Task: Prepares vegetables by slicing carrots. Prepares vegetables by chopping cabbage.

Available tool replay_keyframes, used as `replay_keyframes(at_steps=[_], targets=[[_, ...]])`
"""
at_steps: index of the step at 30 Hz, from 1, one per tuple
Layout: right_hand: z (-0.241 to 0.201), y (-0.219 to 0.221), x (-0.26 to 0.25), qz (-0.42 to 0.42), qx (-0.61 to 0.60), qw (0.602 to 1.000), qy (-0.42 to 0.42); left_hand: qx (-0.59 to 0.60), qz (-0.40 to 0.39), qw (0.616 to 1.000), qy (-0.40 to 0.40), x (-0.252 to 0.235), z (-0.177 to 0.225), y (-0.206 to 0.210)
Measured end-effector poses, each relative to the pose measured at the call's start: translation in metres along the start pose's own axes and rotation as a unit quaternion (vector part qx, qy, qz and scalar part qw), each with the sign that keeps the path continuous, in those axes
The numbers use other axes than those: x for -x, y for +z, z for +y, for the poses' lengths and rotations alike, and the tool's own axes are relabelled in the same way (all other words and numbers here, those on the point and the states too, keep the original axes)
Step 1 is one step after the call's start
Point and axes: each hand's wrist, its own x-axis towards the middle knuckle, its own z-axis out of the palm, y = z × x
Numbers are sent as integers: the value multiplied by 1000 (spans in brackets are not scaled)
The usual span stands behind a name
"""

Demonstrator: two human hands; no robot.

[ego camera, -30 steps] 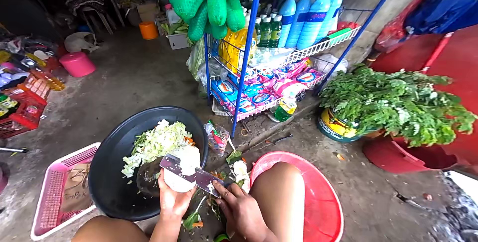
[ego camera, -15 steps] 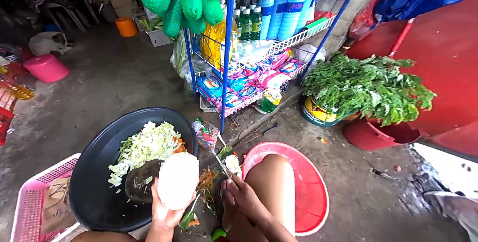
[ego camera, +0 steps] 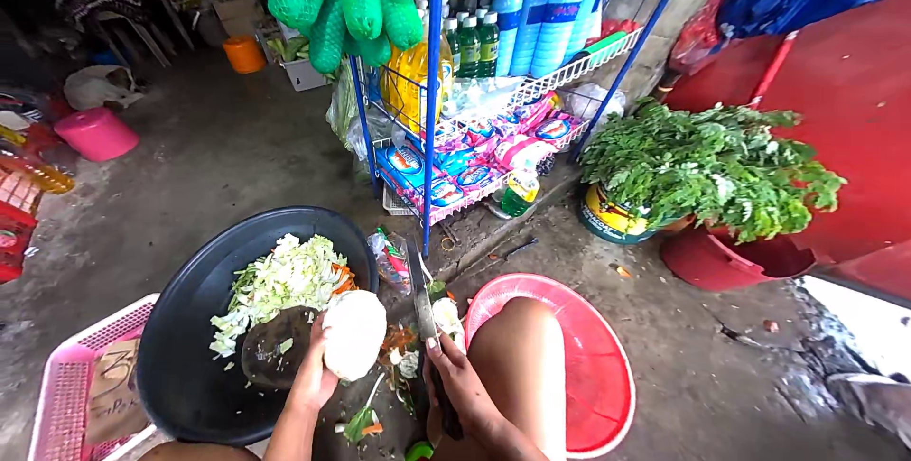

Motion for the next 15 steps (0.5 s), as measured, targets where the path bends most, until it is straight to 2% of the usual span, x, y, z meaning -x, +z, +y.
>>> replay_keyframes(at_steps=[3, 5, 8, 11, 12, 15], targets=[[4, 0, 2, -32, 84, 990, -106, 223, -75, 972, -21, 7, 4, -12], [5, 3, 6, -40, 120, 983, -135, 303, -36, 952, -33, 13, 2, -15], [8, 12, 5, -36, 110, 985, -126, 339, 57, 938, -53, 18, 3, -13], [5, 21, 1, -32, 70, 993, -84, 368, -18, 929, -27, 20, 9, -21], [4, 23, 4, -34, 61, 995, -73, 339, -29, 940, -15, 26, 11, -27], [-5, 28, -3, -48, 67, 994, -77, 232, 42, 971, -43, 46, 19, -12]])
